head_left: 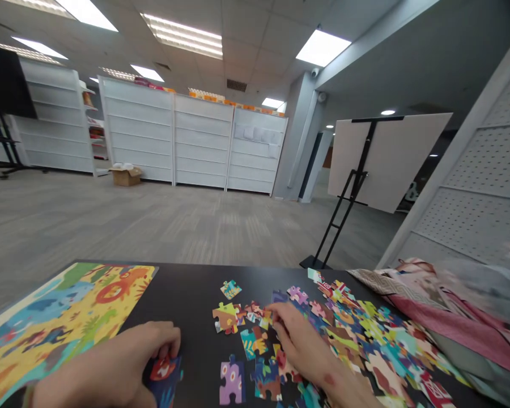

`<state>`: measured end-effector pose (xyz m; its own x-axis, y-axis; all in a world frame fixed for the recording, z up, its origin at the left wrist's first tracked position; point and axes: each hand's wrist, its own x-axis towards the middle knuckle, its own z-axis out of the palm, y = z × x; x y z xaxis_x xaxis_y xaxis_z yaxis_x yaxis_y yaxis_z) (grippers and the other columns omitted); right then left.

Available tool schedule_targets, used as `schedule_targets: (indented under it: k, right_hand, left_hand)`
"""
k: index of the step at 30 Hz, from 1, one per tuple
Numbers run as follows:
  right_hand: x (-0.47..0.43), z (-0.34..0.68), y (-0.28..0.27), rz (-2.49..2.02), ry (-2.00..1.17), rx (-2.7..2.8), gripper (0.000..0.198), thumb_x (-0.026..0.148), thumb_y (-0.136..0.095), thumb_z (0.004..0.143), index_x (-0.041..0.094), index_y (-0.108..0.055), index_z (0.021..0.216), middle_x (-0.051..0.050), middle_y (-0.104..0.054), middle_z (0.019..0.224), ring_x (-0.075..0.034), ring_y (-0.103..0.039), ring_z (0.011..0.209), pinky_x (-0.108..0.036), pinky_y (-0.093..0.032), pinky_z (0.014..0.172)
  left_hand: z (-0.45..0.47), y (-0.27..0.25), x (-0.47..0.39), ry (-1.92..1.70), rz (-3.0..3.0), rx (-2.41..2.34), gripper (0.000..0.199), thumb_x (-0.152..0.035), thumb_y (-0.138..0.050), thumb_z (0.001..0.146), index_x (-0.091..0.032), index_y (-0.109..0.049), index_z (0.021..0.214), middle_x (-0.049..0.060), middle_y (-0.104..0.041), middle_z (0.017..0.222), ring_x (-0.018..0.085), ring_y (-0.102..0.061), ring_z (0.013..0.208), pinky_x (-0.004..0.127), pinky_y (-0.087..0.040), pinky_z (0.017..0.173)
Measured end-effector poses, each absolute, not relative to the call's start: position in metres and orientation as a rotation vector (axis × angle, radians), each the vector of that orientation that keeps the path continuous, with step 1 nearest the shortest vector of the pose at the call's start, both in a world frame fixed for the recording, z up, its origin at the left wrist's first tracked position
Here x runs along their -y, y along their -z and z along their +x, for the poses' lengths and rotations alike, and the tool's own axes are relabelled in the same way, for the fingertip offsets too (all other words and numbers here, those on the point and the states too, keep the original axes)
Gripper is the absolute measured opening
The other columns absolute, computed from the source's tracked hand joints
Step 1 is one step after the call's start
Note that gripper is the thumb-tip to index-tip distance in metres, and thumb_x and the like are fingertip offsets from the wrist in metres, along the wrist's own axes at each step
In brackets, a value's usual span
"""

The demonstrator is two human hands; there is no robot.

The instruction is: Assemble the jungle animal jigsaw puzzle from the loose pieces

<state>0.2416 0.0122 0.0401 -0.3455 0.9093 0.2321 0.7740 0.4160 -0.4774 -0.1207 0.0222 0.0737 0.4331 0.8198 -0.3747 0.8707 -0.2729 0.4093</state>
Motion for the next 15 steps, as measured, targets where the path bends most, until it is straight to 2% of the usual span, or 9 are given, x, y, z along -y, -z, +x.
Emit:
schedule_targets:
  k: [4, 10, 12, 15]
  right_hand:
    - [-0.020, 0.253, -0.042, -1.518, -0.321, 2.121, 0.035, 0.013, -0.034, 0.100, 0.017, -0.058, 0.125, -0.011, -0.066, 0.105, -0.027, -0.065, 0.100, -0.045, -0.052, 0.091]
    - [-0.016, 0.253, -0.050, -1.513, -0.357, 2.139, 0.027, 0.015, -0.042, 0.099, 0.019, -0.064, 0.113, -0.010, -0.069, 0.106, -0.025, -0.065, 0.099, -0.042, -0.052, 0.090]
    - [-0.012, 0.247, -0.052, -1.449, -0.397, 2.205, 0.024, 0.016, -0.048, 0.098, 0.021, -0.067, 0.111, -0.008, -0.069, 0.107, -0.025, -0.064, 0.103, -0.041, -0.051, 0.092]
    - [-0.004, 0.235, -0.053, -1.303, -0.474, 2.331, 0.023, 0.016, -0.056, 0.095, 0.024, -0.069, 0.113, -0.006, -0.069, 0.109, -0.025, -0.063, 0.108, -0.042, -0.049, 0.097]
  left_hand:
    - [-0.123, -0.070, -0.022, 0.123, 2.143, -1.429, 0.056, -0.023, -0.083, 0.048, -0.026, -0.060, 0.098, -0.001, -0.062, 0.105, 0.026, -0.058, 0.094, 0.030, -0.040, 0.075]
    - [-0.129, -0.070, -0.028, 0.086, 2.145, -1.386, 0.051, -0.023, -0.083, 0.051, -0.024, -0.058, 0.095, -0.001, -0.060, 0.105, 0.024, -0.055, 0.094, 0.030, -0.039, 0.077]
    - [-0.130, -0.076, -0.029, 0.041, 2.197, -1.351, 0.042, -0.023, -0.080, 0.057, -0.023, -0.056, 0.092, 0.000, -0.059, 0.104, 0.023, -0.055, 0.091, 0.030, -0.039, 0.077]
    - [-0.127, -0.084, -0.028, -0.077, 2.289, -1.246, 0.026, -0.027, -0.073, 0.073, -0.023, -0.057, 0.093, 0.001, -0.057, 0.106, 0.023, -0.055, 0.092, 0.032, -0.041, 0.082]
